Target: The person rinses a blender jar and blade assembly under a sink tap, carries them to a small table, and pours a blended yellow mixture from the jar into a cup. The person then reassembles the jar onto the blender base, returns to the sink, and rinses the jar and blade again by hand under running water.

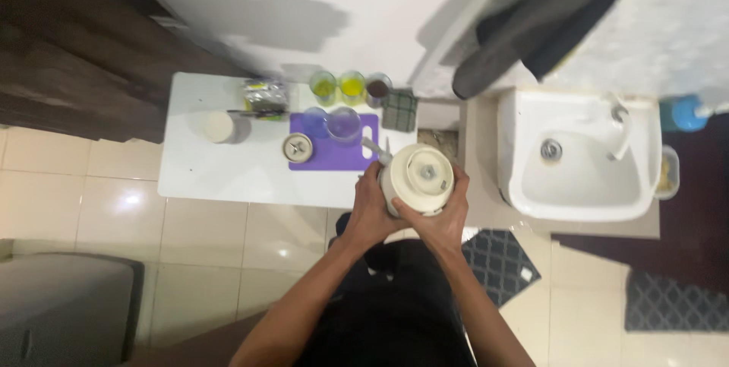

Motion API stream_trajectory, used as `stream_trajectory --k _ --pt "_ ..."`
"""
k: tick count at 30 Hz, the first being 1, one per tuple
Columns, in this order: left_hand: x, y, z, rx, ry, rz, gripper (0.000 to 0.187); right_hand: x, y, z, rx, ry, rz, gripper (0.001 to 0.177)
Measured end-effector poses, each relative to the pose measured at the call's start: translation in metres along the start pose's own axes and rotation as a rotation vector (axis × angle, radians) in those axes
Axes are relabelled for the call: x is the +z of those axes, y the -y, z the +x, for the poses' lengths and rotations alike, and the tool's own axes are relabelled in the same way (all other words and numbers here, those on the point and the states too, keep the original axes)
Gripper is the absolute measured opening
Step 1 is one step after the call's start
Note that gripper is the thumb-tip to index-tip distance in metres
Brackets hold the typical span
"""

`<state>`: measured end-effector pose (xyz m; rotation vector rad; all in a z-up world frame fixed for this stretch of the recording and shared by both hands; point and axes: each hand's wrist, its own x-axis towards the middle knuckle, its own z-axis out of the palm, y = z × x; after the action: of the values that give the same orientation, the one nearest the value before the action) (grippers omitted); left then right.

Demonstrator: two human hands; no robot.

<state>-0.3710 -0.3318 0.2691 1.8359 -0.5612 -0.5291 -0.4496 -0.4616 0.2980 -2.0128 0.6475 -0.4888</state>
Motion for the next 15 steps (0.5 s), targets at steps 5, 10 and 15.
stream_trajectory --k 5,10,15 --pt "0.039 -0.006 0.013 0.123 0.056 0.031 0.132 -0.041 -0.016 0.005 0.035 -0.030 -0.018 0.106" --pt "0.104 -0.010 0.034 0.013 0.086 0.011 0.132 -0.097 -0.047 0.028 0.033 -0.011 0.001 0.107" --pt "0.182 -0.023 0.057 0.001 0.063 0.015 0.138 -0.165 -0.088 0.052 0.120 0.087 0.082 0.106"
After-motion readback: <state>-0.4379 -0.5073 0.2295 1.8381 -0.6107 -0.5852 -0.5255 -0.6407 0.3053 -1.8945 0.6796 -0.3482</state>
